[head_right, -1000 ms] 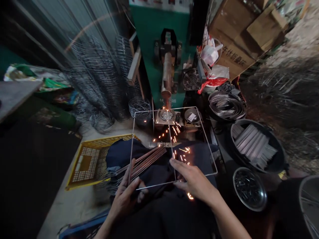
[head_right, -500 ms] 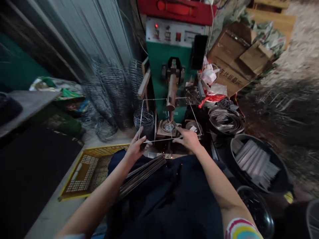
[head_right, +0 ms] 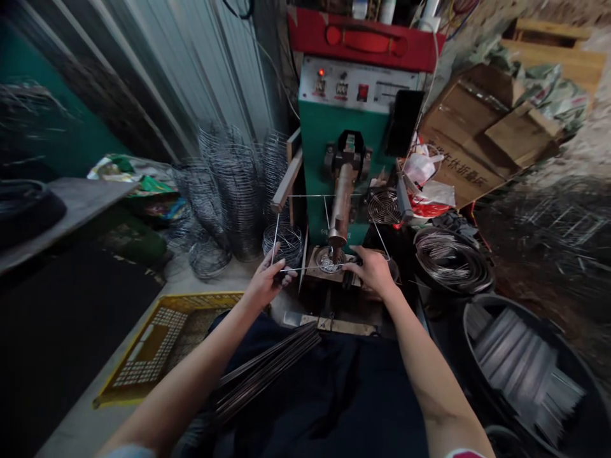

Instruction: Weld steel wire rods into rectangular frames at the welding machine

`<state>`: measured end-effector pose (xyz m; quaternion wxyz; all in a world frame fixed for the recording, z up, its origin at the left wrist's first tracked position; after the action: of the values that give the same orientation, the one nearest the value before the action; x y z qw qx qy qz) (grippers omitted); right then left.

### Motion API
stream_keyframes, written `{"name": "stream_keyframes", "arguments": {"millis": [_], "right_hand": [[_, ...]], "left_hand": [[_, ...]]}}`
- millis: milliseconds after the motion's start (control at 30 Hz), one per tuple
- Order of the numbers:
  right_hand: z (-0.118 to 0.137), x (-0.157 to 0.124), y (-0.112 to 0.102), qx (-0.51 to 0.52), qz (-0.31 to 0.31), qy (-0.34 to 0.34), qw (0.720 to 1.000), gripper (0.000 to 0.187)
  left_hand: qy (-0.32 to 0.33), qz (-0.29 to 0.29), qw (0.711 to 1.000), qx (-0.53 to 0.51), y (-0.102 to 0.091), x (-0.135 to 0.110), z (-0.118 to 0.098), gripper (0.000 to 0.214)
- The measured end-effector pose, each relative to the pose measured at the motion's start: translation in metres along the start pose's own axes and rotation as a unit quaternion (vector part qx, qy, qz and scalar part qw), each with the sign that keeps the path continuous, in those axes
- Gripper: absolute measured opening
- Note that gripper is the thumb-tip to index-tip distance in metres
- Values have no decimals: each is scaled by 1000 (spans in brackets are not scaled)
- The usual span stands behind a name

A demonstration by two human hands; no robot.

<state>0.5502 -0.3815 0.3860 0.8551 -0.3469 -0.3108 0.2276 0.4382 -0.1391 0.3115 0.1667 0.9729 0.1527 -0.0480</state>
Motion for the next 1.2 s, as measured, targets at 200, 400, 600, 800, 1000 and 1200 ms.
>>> {"name": "stream_keyframes", "arguments": {"millis": [200,400,600,800,1000,1200], "right_hand": [[-2,4,0,-31,3,-16,999,46],[-4,2,4,-41,0,-13,999,49],[-36,-12,-40,-35,-128,19,991,56],[-100,-39,-46,224,-165,246,928,59],[-63,-111,-23,328,-124,289,891,50],[-6,-279,2,330,-13,383,863,46]], "left_hand": [[13,4,1000,-7,-2,7,4,91],[10,-7,1000,-4,-4,13,5,89],[-8,-11,1000,7,-7,15,9,88],[-8,-4,1000,-6,-3,11,7,89],[-33,39,999,0,-8,-77,31,96],[-146,33,987,-57,-52,-124,53,86]]}}
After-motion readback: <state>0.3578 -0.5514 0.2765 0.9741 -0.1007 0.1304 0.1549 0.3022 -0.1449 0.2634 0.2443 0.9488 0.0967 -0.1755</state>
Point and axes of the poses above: each hand's wrist, its own x-axis towards the middle knuckle, its own y-axis out of the palm, z = x × y, the point moved 8 cm from there along x, towards the middle knuckle, and after that the axes turned 15 degrees about x, right-handed, at the moved point
